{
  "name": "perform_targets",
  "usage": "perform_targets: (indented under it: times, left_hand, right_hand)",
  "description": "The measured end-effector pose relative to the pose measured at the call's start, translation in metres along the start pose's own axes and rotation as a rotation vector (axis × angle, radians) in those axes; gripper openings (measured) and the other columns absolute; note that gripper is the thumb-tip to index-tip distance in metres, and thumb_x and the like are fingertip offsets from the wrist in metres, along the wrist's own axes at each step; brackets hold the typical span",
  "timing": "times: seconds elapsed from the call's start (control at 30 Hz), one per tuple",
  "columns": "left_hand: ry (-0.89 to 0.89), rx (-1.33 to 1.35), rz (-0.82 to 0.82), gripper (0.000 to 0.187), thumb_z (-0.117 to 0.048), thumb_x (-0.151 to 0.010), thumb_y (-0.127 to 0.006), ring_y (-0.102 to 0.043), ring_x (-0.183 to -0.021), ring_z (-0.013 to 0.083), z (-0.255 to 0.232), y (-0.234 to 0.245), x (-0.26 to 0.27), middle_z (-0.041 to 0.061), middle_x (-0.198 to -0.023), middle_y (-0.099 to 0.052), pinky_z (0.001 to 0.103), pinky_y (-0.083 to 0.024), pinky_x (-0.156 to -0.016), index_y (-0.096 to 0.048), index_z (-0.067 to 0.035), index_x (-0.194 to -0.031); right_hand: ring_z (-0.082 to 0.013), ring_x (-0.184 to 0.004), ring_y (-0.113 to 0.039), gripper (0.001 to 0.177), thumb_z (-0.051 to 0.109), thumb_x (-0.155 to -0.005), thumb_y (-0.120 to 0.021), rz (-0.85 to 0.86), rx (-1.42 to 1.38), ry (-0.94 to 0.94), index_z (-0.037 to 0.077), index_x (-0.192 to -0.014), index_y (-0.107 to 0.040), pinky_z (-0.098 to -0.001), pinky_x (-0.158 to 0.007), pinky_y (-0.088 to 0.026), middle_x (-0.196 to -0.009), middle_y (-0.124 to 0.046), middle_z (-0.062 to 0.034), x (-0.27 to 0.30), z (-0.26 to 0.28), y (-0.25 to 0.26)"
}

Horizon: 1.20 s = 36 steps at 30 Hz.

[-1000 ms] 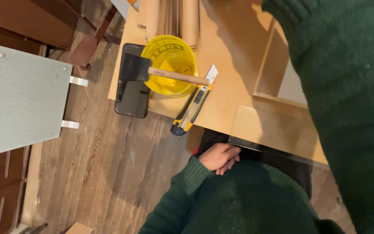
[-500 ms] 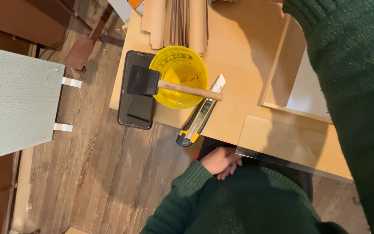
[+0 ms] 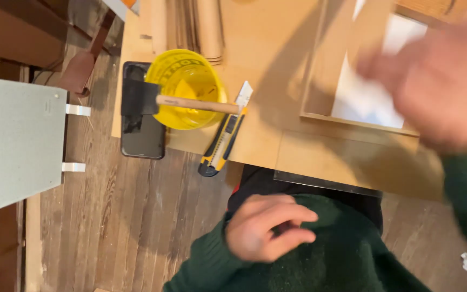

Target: Applying adhesive to a cardboard mat and folding it to frame a piece of paper.

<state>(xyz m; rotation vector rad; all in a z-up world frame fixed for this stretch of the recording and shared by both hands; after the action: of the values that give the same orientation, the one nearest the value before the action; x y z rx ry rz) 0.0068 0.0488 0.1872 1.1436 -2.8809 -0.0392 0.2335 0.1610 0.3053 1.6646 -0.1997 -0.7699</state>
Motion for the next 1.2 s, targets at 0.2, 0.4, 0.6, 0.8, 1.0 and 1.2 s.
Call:
perform_targets:
  times: [0.2,0.4,0.6,0.8,1.0,1.2]
  left_hand:
    - [-0.383,-0.752,-0.104,0.056,-0.022,-0.078,-0.078,-0.070,-0.115,0.0330,-0.088,0.013,-0.044,0.011,-0.116,-0.075,0.056,-0.050,-0.102,-0.059,-0.004,-0.128]
    - [-0.163,-0.523,0.333,0.038,-0.025,-0.097,-0.071,-0.068,-0.079,0.0256,-0.040,-0.021,-0.048,0.004,-0.083,-0.067,0.042,-0.049,-0.077,-0.063,-0.006,-0.129]
    - [-0.069,-0.496,0.065,0.024,-0.020,-0.097,-0.071,-0.071,-0.085,0.0271,-0.023,-0.015,-0.051,0.008,-0.094,-0.072,0.036,-0.057,-0.076,-0.065,-0.010,-0.118]
    - [-0.062,-0.609,-0.194,0.020,-0.007,-0.098,-0.068,-0.066,-0.085,0.0284,-0.009,-0.015,-0.066,0.011,-0.094,-0.065,0.039,-0.055,-0.078,-0.063,-0.004,-0.117]
    - [-0.031,-0.889,-0.321,0.026,-0.011,-0.092,-0.077,-0.059,-0.097,0.0293,-0.002,-0.021,-0.073,0.008,-0.102,-0.062,0.040,-0.051,-0.085,-0.066,-0.006,-0.115]
    - [-0.007,-0.925,-0.401,0.035,-0.012,-0.084,-0.080,-0.057,-0.101,0.0292,-0.001,-0.022,-0.076,0.009,-0.105,-0.057,0.040,-0.051,-0.086,-0.067,-0.007,-0.116]
  right_hand:
    - [-0.0249,-0.090,-0.067,0.011,0.012,-0.089,-0.072,-0.370,-1.103,-0.321,0.008,-0.091,-0.061,-0.0461,-0.080,-0.053,-0.097,-0.074,-0.0141,0.097,0.105,0.004]
    - [-0.0157,-0.086,-0.070,0.036,0.005,-0.086,-0.082,-0.724,-1.086,-1.082,0.006,-0.113,-0.059,-0.0372,-0.084,-0.058,-0.092,-0.071,-0.0070,0.202,0.171,-0.032]
    - [-0.0144,-0.094,-0.071,0.036,0.000,-0.095,-0.075,-0.553,-0.728,-1.480,-0.001,-0.125,-0.057,-0.0238,-0.080,-0.060,-0.102,-0.071,-0.0114,0.216,0.154,-0.027]
    - [-0.0134,-0.086,-0.069,0.038,0.001,-0.102,-0.083,-0.303,-0.375,-1.494,-0.006,-0.128,-0.057,-0.0228,-0.074,-0.055,-0.095,-0.071,-0.0110,0.202,0.137,-0.028]
    - [-0.0117,-0.073,-0.067,0.042,0.007,-0.101,-0.089,-0.176,-0.257,-1.522,-0.004,-0.127,-0.058,-0.0250,-0.070,-0.054,-0.084,-0.070,-0.0087,0.204,0.129,-0.036]
    - [-0.0148,-0.070,-0.064,0.042,0.006,-0.095,-0.090,-0.123,-0.150,-1.476,-0.003,-0.123,-0.060,-0.0293,-0.069,-0.052,-0.081,-0.067,-0.0077,0.201,0.126,-0.039]
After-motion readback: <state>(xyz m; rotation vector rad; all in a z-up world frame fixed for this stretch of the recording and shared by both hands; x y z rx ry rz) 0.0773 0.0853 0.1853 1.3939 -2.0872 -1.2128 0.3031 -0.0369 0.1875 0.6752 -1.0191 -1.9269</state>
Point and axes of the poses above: each hand's wrist, its own x-axis away from the middle knuckle, its own y-axis out of the back of the hand, z = x × y, the point moved 4 cm from there along -x, towards the middle knuckle
